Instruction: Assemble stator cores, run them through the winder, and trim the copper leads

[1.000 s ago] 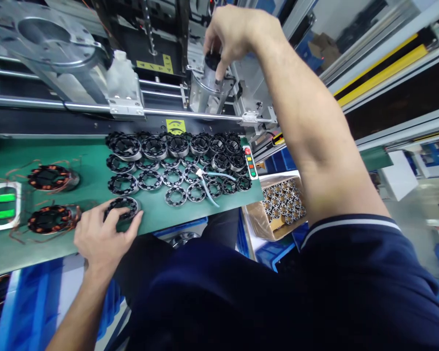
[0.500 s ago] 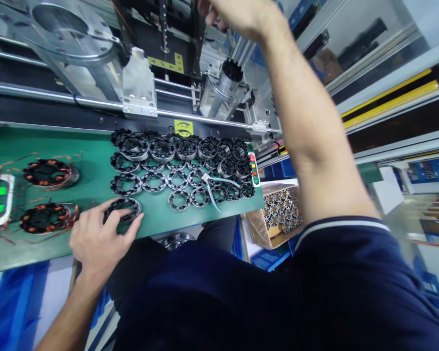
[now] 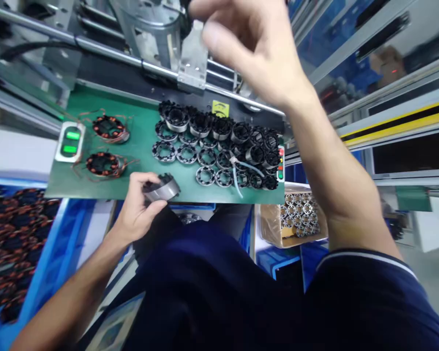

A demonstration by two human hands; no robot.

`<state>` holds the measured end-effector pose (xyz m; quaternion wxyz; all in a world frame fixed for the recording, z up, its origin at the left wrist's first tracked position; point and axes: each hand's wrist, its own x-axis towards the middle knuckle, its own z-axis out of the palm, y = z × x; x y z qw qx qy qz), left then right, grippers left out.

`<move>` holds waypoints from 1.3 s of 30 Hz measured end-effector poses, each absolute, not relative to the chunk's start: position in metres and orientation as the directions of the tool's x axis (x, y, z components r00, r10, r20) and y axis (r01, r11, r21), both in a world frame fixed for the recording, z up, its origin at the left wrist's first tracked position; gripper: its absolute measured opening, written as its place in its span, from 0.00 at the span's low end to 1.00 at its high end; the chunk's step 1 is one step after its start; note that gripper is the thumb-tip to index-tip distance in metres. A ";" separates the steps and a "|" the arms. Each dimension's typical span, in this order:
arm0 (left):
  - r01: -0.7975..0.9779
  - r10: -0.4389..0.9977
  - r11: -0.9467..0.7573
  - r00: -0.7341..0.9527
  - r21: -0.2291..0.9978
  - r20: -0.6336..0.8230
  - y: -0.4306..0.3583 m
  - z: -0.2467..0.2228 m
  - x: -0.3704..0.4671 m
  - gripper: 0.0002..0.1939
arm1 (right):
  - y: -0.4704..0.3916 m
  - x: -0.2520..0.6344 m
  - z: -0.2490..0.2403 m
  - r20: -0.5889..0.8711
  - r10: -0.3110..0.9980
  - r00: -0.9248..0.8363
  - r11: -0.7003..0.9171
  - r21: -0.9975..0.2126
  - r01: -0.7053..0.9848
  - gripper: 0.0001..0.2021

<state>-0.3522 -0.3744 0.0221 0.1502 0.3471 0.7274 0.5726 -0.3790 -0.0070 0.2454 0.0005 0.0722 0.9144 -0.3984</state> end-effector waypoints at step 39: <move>0.439 -0.170 0.023 -0.884 0.898 0.436 -0.387 0.026 -0.349 0.23 | -0.068 -0.414 0.235 -0.010 0.018 -1.000 0.595 -0.803 0.019 0.34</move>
